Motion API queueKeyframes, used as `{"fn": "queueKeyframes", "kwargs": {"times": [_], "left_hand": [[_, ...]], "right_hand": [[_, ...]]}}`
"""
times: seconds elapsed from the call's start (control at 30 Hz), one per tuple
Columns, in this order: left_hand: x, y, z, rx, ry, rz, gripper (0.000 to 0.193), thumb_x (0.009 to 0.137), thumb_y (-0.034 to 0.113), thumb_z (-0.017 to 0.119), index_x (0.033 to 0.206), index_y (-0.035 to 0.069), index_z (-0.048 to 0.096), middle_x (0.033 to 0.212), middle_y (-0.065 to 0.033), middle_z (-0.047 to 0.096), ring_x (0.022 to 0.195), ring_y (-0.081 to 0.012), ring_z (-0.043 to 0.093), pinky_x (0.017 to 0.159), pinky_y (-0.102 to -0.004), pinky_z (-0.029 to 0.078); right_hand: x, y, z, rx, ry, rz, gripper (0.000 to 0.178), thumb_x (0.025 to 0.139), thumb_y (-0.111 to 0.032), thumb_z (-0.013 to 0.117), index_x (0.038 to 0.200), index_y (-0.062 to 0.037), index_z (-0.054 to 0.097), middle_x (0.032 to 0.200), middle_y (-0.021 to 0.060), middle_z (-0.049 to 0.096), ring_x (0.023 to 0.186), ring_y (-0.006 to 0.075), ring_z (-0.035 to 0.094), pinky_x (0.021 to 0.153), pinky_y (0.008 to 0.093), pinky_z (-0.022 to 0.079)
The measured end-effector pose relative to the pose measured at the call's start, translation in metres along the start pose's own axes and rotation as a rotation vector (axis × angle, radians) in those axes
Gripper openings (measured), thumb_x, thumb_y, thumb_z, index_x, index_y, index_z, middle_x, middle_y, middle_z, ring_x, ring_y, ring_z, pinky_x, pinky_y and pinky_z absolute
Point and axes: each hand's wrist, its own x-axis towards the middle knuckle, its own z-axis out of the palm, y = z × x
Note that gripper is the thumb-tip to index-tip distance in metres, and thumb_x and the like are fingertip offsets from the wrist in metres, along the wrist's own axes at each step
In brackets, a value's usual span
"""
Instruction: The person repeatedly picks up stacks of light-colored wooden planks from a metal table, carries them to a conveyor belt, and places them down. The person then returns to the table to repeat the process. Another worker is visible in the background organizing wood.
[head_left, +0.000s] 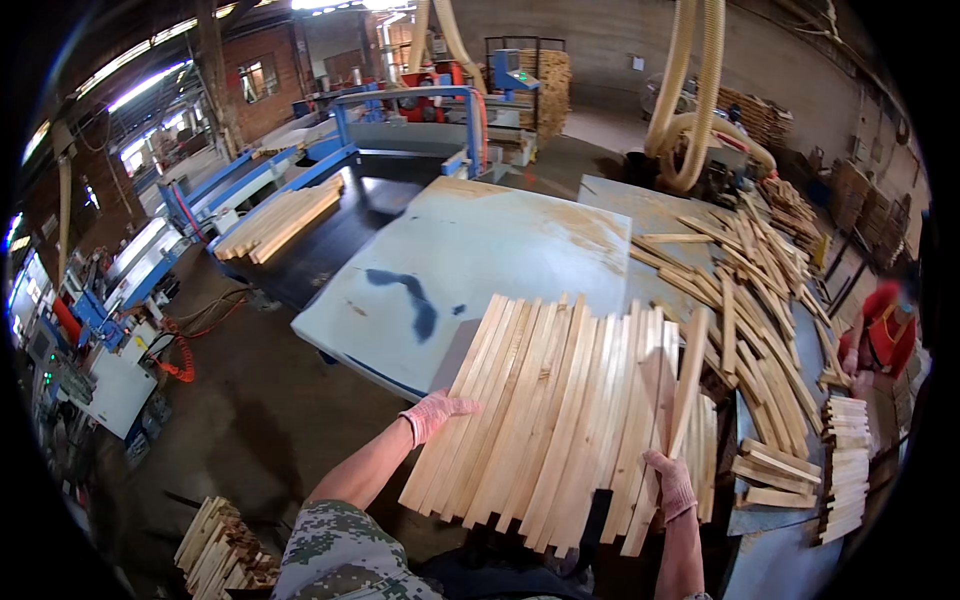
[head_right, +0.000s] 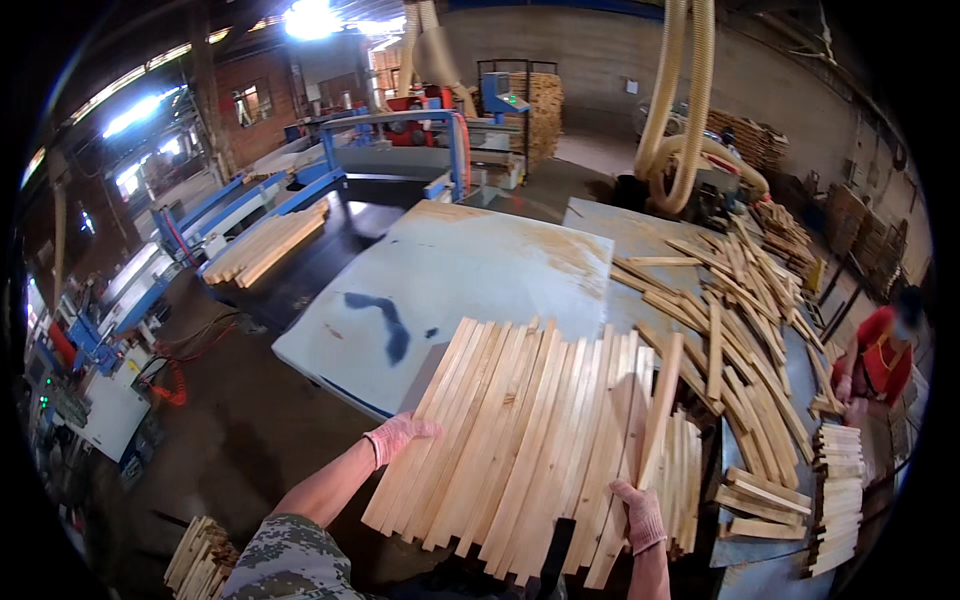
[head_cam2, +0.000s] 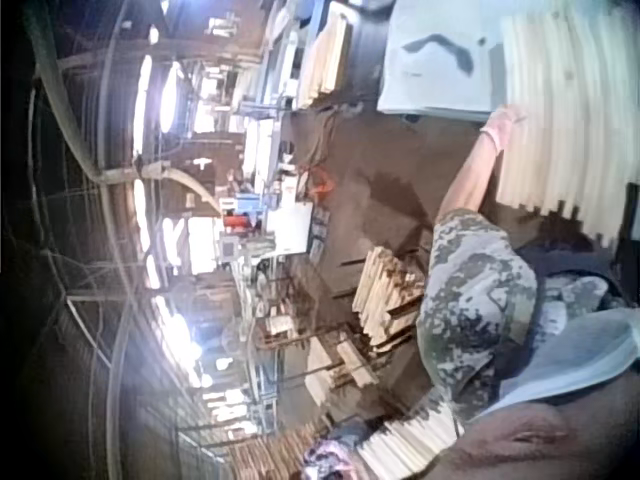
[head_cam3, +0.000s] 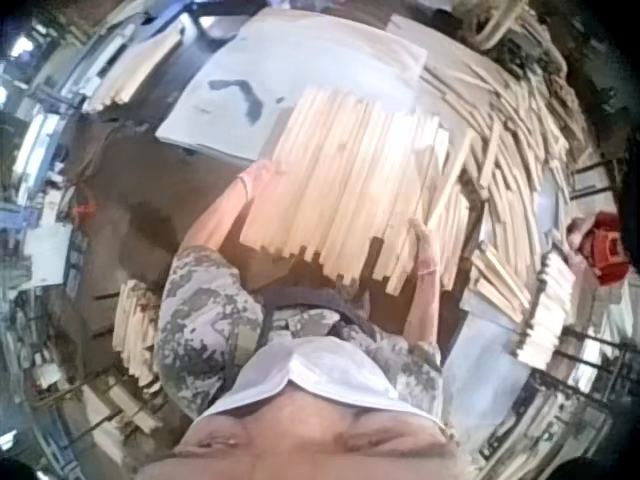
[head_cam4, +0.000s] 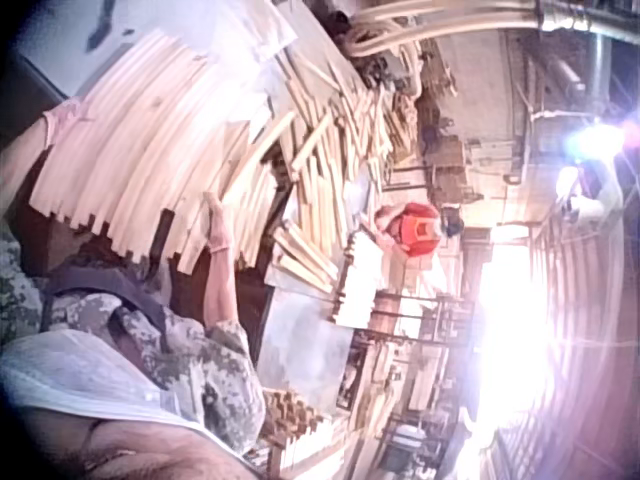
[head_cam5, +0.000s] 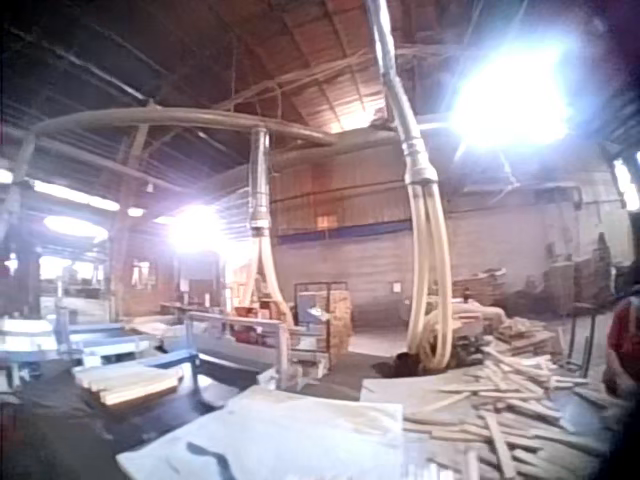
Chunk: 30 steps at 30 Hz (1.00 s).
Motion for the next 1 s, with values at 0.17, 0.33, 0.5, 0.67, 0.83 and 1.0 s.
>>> {"fn": "queueKeyframes", "kwargs": {"times": [0.17, 0.33, 0.5, 0.67, 0.83, 1.0], "left_hand": [[0.029, 0.043, -0.102, 0.343, 0.251, -0.019, 0.108, 0.086, 0.034, 0.092, 0.160, -0.015, 0.030, 0.148, -0.0299, 0.060, 0.134, -0.0335, 0.064, 0.109, -0.0459, 0.055], [0.078, 0.073, -0.138, 0.333, 0.075, 0.110, 0.105, 0.087, 0.038, 0.091, 0.166, -0.002, 0.034, 0.152, -0.0240, 0.060, 0.140, -0.0312, 0.059, 0.113, -0.0424, 0.050], [0.110, 0.124, -0.148, 0.485, -0.028, 0.150, 0.103, 0.087, 0.046, 0.090, 0.165, 0.001, 0.040, 0.151, -0.0214, 0.062, 0.141, -0.0298, 0.059, 0.116, -0.0436, 0.048], [0.131, 0.225, -0.147, 1.237, 0.049, 0.009, 0.111, 0.091, 0.074, 0.071, 0.168, 0.001, 0.036, 0.161, -0.0238, 0.053, 0.151, -0.0390, 0.050, 0.124, -0.0456, 0.042], [0.195, 0.248, -0.219, 1.250, 0.170, 0.047, 0.113, 0.090, 0.083, 0.063, 0.169, 0.006, 0.036, 0.159, -0.0254, 0.053, 0.148, -0.0412, 0.052, 0.122, -0.0467, 0.044], [0.213, 0.257, -0.283, 1.253, 0.416, 0.308, 0.104, 0.092, 0.074, 0.067, 0.166, 0.008, 0.040, 0.137, -0.0249, 0.066, 0.128, -0.0422, 0.064, 0.112, -0.0502, 0.050]], "right_hand": [[0.053, 0.010, 0.094, -0.099, -0.029, -0.008, 0.031, 0.098, -0.020, 0.074, 0.105, 0.0106, 0.075, 0.092, 0.0151, 0.076, 0.074, 0.0263, 0.075, 0.068, 0.0397, 0.061], [0.043, 0.006, 0.138, -0.169, 0.032, 0.041, 0.035, 0.098, -0.016, 0.073, 0.115, 0.0138, 0.070, 0.093, 0.0163, 0.076, 0.076, 0.0267, 0.076, 0.067, 0.0396, 0.062], [0.059, 0.026, 0.163, 0.011, 0.062, 0.009, 0.037, 0.096, -0.014, 0.072, 0.121, 0.0132, 0.067, 0.096, 0.0157, 0.076, 0.078, 0.0283, 0.076, 0.072, 0.0404, 0.063], [0.071, 0.037, 0.214, 0.032, 0.110, -0.109, 0.044, 0.100, -0.027, 0.069, 0.123, 0.0099, 0.066, 0.101, 0.0138, 0.074, 0.089, 0.0270, 0.074, 0.078, 0.0413, 0.062], [0.112, 0.029, 0.298, 0.079, 0.077, -0.101, 0.052, 0.099, -0.032, 0.071, 0.129, 0.0096, 0.064, 0.108, 0.0165, 0.074, 0.095, 0.0289, 0.074, 0.087, 0.0420, 0.062], [0.158, -0.001, 0.385, 0.075, 0.033, -0.038, 0.046, 0.099, -0.024, 0.070, 0.126, 0.0127, 0.066, 0.108, 0.0176, 0.075, 0.095, 0.0304, 0.076, 0.088, 0.0423, 0.063]]}}
